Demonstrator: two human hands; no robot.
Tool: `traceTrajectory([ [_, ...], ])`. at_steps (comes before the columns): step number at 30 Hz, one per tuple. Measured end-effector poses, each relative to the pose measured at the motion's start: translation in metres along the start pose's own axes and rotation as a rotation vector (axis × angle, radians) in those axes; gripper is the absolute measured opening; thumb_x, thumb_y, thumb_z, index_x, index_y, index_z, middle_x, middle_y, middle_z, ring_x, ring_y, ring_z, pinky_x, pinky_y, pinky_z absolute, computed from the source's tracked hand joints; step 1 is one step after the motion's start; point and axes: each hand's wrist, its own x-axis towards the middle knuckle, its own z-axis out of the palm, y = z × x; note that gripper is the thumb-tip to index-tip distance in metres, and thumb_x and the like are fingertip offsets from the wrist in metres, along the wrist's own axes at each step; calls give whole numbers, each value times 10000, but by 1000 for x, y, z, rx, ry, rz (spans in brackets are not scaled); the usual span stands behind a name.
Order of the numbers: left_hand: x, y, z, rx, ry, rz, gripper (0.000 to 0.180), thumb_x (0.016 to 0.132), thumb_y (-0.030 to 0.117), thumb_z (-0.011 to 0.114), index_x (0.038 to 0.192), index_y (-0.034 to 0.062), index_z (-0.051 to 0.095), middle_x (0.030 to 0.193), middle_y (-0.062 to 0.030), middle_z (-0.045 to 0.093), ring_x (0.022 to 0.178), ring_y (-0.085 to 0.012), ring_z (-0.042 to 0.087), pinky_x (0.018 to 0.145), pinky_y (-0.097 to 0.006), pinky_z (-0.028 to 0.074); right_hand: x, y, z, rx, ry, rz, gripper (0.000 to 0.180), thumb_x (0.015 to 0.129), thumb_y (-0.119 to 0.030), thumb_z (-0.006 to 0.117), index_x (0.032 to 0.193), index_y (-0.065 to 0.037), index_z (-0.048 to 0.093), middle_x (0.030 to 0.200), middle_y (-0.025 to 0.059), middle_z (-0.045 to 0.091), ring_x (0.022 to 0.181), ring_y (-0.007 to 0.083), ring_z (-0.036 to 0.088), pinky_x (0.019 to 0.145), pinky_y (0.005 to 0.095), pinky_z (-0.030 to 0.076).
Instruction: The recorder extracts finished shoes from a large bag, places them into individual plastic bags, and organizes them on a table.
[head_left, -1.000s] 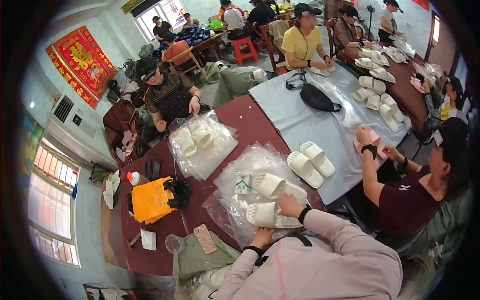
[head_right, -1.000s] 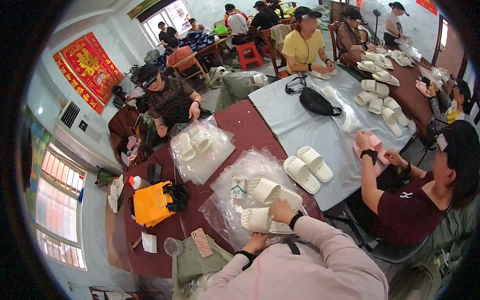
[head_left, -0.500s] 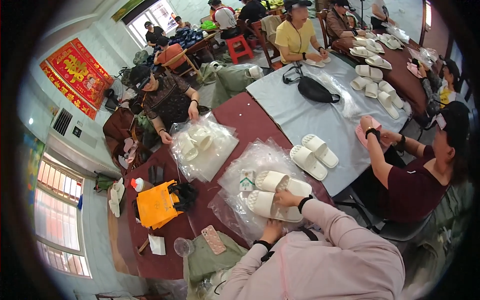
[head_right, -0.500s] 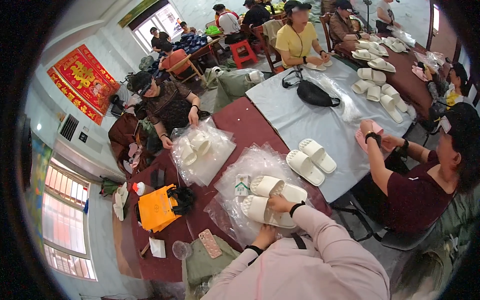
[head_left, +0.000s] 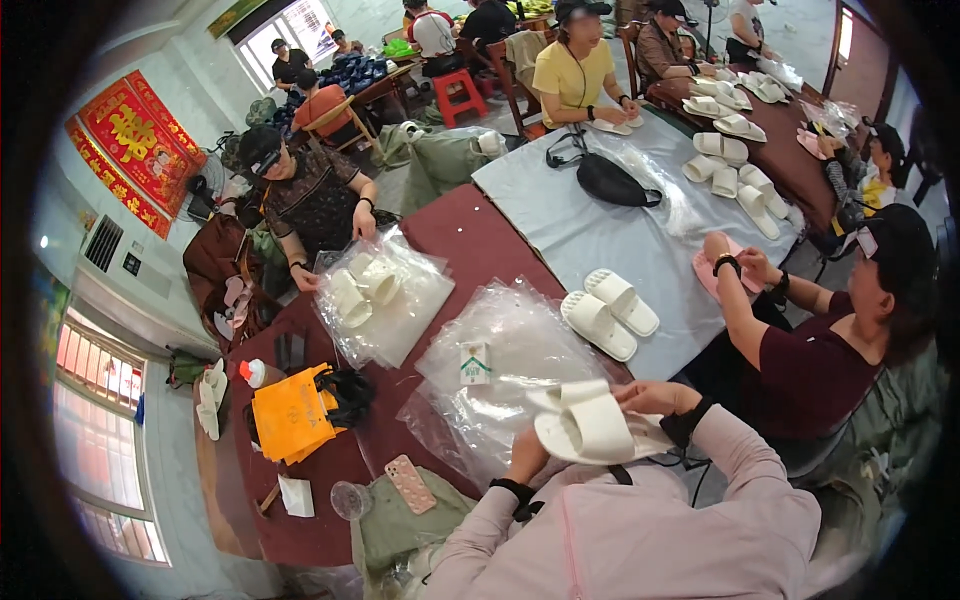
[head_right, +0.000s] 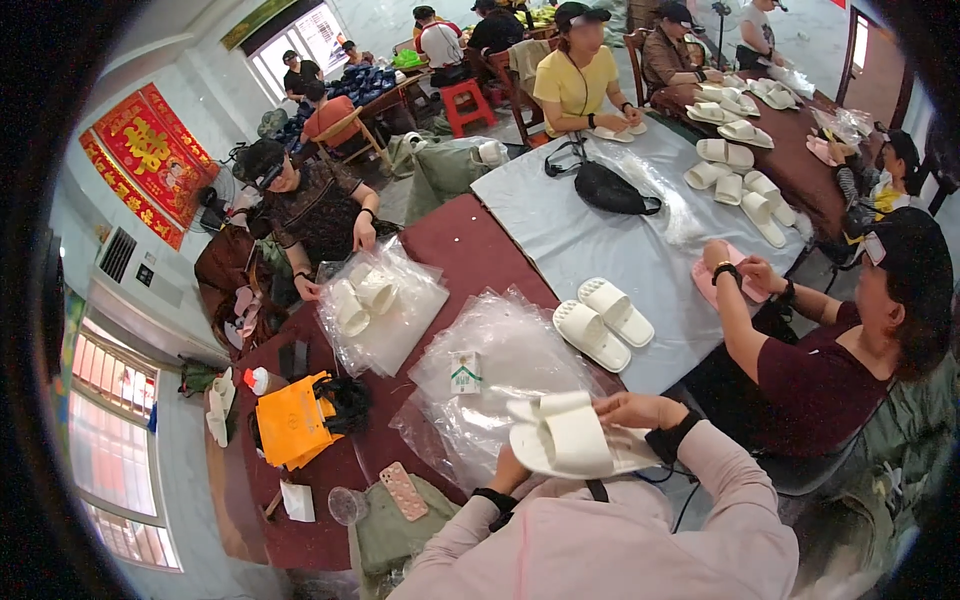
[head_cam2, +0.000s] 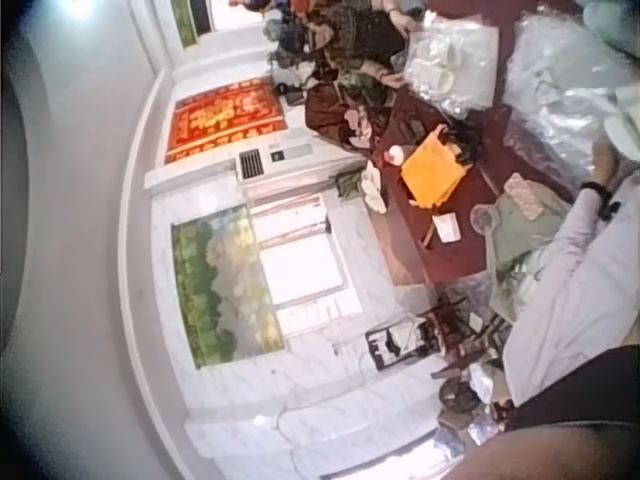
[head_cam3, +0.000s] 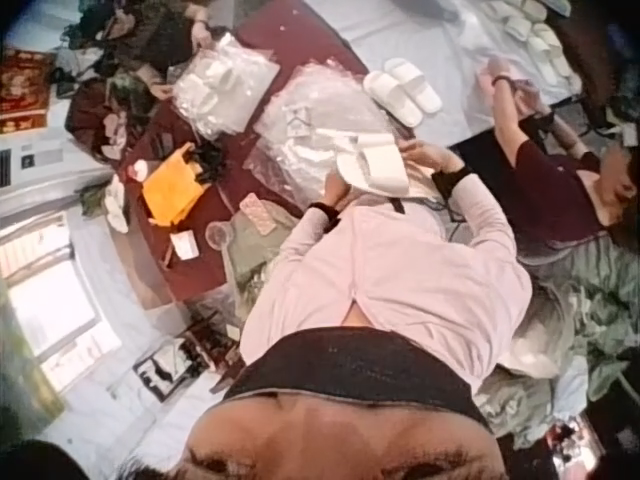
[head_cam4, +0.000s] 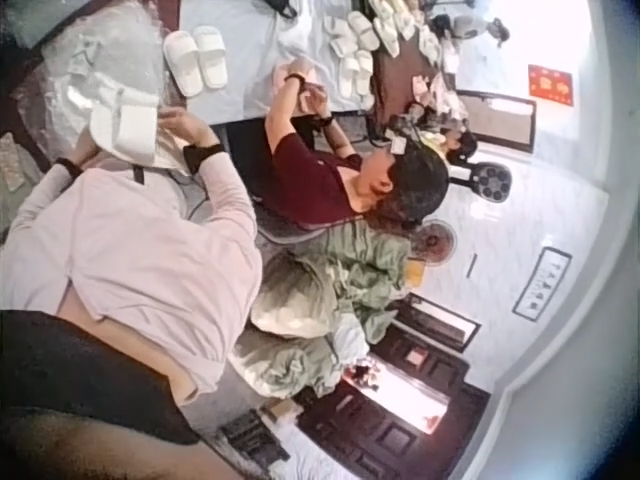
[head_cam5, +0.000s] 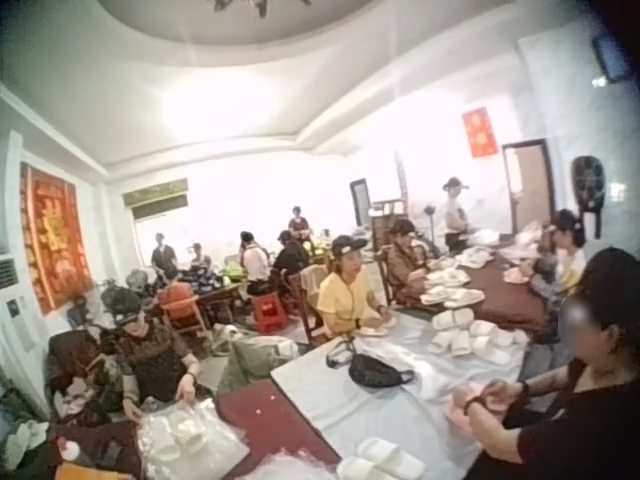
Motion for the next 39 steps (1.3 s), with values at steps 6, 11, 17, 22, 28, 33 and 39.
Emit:
traceTrajectory([
  [6,5,-38,-1,-628,-347,-150,371,813,195,599,1152,49,556,1076,-114,612,958,-187,588,832,-299,462,1,5,22,89,-184,143,393,862,-30,507,1243,55,451,1326,79,407,1244,137,308,1036,259,235],
  [11,18,-26,-32,-882,-142,-416,429,908,306,444,1229,25,484,1188,-103,550,1055,-215,537,916,-327,413,14,31,7,115,-229,206,377,848,-27,529,1209,70,481,1350,83,374,1253,155,295,1031,256,229],
  [17,12,4,-50,-446,-55,-131,342,890,250,438,1123,40,574,1038,-137,623,969,-260,584,867,-346,437,7,39,-6,-152,-151,146,303,831,-6,539,1118,90,543,1186,74,532,1051,135,500,908,247,389],
  [22,-1,18,-67,-180,-20,-105,313,820,189,456,1082,70,579,970,-210,602,882,-365,576,796,-418,448,7,8,18,106,-66,219,348,827,-31,559,1160,65,520,1225,71,496,1089,157,496,903,275,401],
  [28,-1,38,-56,-300,104,-50,342,866,179,427,1174,64,521,963,-235,590,885,-386,571,772,-426,445,15,2,-5,-305,25,109,330,807,8,523,1133,55,548,1242,65,473,1107,152,472,925,265,367],
  [33,7,68,-58,-316,198,-92,382,895,202,406,1236,33,443,1025,-270,546,921,-396,556,793,-418,443,10,-8,16,-406,38,-47,362,766,33,511,1124,22,561,1284,51,399,1180,168,393,947,285,341],
  [39,14,87,-55,274,143,251,480,783,87,448,1237,-59,390,1242,-267,442,1099,-381,484,880,-403,435,11,16,20,-760,220,-260,438,747,36,503,1180,-26,522,1287,88,383,1214,241,367,986,311,309],
])
